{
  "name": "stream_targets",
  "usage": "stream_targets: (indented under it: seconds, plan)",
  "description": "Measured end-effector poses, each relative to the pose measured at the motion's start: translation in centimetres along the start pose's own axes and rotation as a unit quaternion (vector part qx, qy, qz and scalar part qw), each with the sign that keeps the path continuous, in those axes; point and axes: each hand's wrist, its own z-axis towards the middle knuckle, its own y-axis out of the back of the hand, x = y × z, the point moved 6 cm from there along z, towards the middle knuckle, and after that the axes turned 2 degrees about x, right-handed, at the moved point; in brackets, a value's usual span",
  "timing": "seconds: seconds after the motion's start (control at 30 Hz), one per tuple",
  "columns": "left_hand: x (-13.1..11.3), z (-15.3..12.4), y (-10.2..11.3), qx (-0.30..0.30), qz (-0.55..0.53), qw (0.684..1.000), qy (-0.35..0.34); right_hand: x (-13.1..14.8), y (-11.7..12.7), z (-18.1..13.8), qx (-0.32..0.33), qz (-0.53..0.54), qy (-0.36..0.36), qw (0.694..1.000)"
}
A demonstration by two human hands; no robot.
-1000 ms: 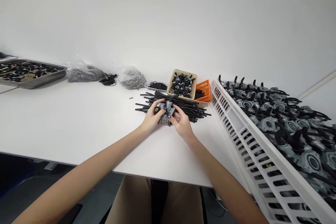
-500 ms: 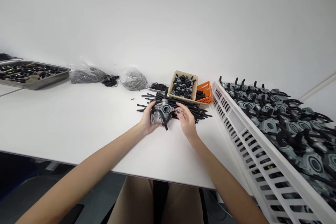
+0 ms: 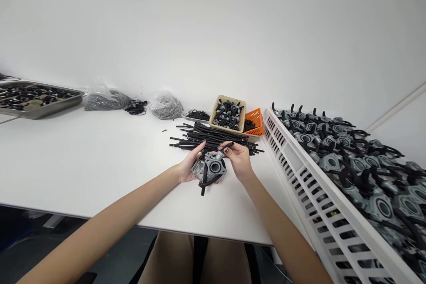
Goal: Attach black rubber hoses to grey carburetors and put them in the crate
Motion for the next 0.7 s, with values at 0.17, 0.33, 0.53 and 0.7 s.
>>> stream_targets:
  seconds: [0.17, 0.33, 0.53, 0.7]
  plan:
    - [-0.3, 0.0, -0.3, -0.008, 0.002, 1.000, -0.021, -0.2, 0.1, 0.0, 0.009, 0.003, -0.003, 1.000]
    - [-2.1, 0.1, 0.9, -0.108, 0.079, 0.975, -0.176, -1.0, -0.3, 0.1, 0.032, -0.048, -0.002, 0.998]
    - [-5.3, -1.0, 3.2, -0.268, 0.263, 0.833, -0.406, -3.4, -1.6, -0.3, 0.022, -0.129, -0.007, 0.991]
    - [-5.8, -0.4, 3.9, -0.262, 0.299, 0.835, -0.381, -1.4, -1.4, -0.3, -0.019, -0.216, 0.054, 0.975]
